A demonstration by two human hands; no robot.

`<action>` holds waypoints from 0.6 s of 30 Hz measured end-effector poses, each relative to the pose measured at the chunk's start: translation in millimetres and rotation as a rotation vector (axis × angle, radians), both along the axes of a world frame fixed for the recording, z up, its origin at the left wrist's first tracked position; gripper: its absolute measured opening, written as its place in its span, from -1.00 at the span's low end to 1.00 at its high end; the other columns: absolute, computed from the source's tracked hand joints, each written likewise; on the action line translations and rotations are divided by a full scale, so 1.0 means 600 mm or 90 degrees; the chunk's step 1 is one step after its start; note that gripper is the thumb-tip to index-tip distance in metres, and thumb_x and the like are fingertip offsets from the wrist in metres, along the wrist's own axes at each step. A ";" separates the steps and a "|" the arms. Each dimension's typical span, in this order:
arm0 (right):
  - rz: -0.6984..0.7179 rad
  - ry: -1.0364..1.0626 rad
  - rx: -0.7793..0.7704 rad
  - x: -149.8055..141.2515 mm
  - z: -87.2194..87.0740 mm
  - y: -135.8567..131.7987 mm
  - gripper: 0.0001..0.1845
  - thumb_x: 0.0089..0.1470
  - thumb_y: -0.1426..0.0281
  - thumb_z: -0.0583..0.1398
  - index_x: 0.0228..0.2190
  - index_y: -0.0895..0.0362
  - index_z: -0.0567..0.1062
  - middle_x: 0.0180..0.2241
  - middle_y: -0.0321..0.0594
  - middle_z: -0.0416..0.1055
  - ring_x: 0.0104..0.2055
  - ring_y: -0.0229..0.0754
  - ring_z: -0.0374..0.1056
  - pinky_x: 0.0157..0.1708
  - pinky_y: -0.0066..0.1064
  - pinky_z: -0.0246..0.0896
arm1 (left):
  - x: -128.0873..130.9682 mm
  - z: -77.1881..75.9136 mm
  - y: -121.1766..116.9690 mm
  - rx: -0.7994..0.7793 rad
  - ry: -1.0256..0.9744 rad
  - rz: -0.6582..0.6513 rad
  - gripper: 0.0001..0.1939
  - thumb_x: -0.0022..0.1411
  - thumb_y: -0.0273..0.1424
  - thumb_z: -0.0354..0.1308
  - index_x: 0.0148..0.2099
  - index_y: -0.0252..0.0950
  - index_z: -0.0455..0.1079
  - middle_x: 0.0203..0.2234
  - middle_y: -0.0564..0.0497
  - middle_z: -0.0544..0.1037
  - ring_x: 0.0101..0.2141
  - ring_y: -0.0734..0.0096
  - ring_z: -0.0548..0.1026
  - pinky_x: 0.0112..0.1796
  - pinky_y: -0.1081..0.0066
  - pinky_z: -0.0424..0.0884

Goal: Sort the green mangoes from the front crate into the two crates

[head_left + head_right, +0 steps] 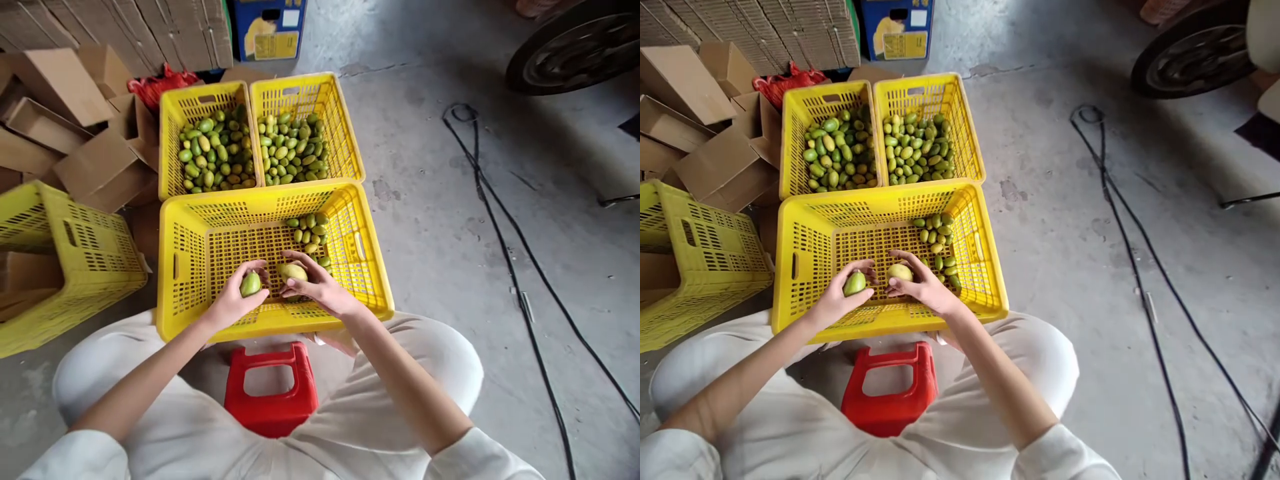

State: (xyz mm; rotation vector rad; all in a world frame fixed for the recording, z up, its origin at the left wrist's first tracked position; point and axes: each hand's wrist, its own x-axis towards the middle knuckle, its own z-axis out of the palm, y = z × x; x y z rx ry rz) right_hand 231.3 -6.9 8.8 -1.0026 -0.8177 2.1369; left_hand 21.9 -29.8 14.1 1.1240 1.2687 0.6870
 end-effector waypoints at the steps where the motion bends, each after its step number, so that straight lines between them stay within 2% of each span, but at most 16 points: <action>1: 0.000 0.012 -0.015 0.000 0.002 0.004 -0.45 -0.11 0.34 0.40 -0.08 0.09 0.35 -0.26 -0.30 0.42 -0.30 -0.25 0.47 -0.17 -0.28 0.47 | -0.003 0.004 0.007 -0.028 -0.028 0.016 -0.63 0.12 -0.39 0.27 -0.01 -0.26 0.36 -0.18 -0.06 0.52 -0.13 0.32 0.52 -0.04 0.32 0.42; 3: -0.010 0.024 -0.036 -0.007 0.002 0.010 -0.50 -0.15 0.35 0.42 -0.18 0.11 0.36 -0.36 -0.33 0.44 -0.33 -0.23 0.49 -0.20 -0.28 0.47 | -0.006 0.009 0.019 -0.077 -0.100 0.055 -0.78 0.14 -0.33 0.27 -0.19 -0.27 0.37 -0.38 0.02 0.51 -0.34 0.41 0.54 -0.27 0.40 0.47; 4: -0.021 0.023 -0.044 -0.012 0.000 0.011 -0.51 -0.17 0.35 0.43 -0.23 0.10 0.34 -0.42 -0.36 0.44 -0.38 -0.24 0.48 -0.28 -0.31 0.47 | -0.006 0.008 0.023 -0.101 -0.138 0.073 -0.79 0.15 -0.29 0.26 -0.25 -0.27 0.34 -0.47 0.07 0.47 -0.47 0.47 0.50 -0.42 0.45 0.44; 6: -0.061 0.014 -0.049 -0.023 -0.007 0.011 -0.52 -0.18 0.33 0.44 -0.29 0.08 0.30 -0.53 -0.44 0.38 -0.52 -0.31 0.40 -0.49 -0.45 0.37 | -0.004 0.001 0.027 -0.142 -0.198 0.106 -0.74 0.15 -0.23 0.26 -0.31 -0.25 0.27 -0.58 0.15 0.39 -0.66 0.57 0.35 -0.66 0.54 0.23; 9: -0.121 0.004 -0.063 -0.036 -0.022 0.008 -0.55 -0.19 0.30 0.43 -0.39 0.07 0.27 -0.63 -0.49 0.27 -0.65 -0.42 0.15 -0.71 -0.63 -0.04 | 0.000 -0.015 0.029 -0.185 -0.226 0.163 -0.70 0.14 -0.21 0.26 -0.36 -0.26 0.24 -0.61 0.17 0.35 -0.74 0.64 0.23 -0.75 0.59 0.00; 11: -0.164 0.008 -0.094 -0.039 -0.030 0.008 -0.59 -0.15 0.25 0.40 -0.43 0.08 0.28 -0.64 -0.46 0.26 -0.64 -0.42 0.09 -0.73 -0.64 -0.18 | 0.002 -0.023 0.031 -0.205 -0.245 0.208 -0.71 0.14 -0.22 0.25 -0.38 -0.28 0.25 -0.60 0.16 0.35 -0.71 0.63 0.27 -0.73 0.58 0.06; 13: -0.203 0.024 -0.131 -0.038 -0.032 0.012 -0.65 -0.06 0.17 0.34 -0.42 0.09 0.32 -0.60 -0.39 0.30 -0.60 -0.39 0.15 -0.71 -0.62 -0.11 | 0.000 -0.028 0.035 -0.237 -0.290 0.246 -0.77 0.14 -0.28 0.24 -0.34 -0.30 0.30 -0.53 0.10 0.41 -0.61 0.57 0.37 -0.65 0.54 0.24; 15: -0.219 0.073 -0.169 -0.032 -0.030 0.019 -0.67 0.01 0.11 0.27 -0.34 0.09 0.39 -0.51 -0.32 0.37 -0.49 -0.31 0.28 -0.61 -0.55 0.13 | -0.004 -0.028 0.039 -0.269 -0.349 0.268 -0.82 0.11 -0.36 0.24 -0.25 -0.31 0.35 -0.43 0.03 0.48 -0.48 0.50 0.46 -0.51 0.48 0.39; 18: -0.207 0.151 -0.191 -0.022 -0.021 0.030 -0.66 -0.02 0.18 0.28 -0.22 0.06 0.41 -0.34 -0.26 0.45 -0.31 -0.20 0.40 -0.36 -0.39 0.35 | -0.012 -0.024 0.047 -0.262 -0.404 0.266 -0.74 0.05 -0.44 0.30 -0.17 -0.30 0.38 -0.31 -0.01 0.52 -0.37 0.46 0.50 -0.39 0.45 0.44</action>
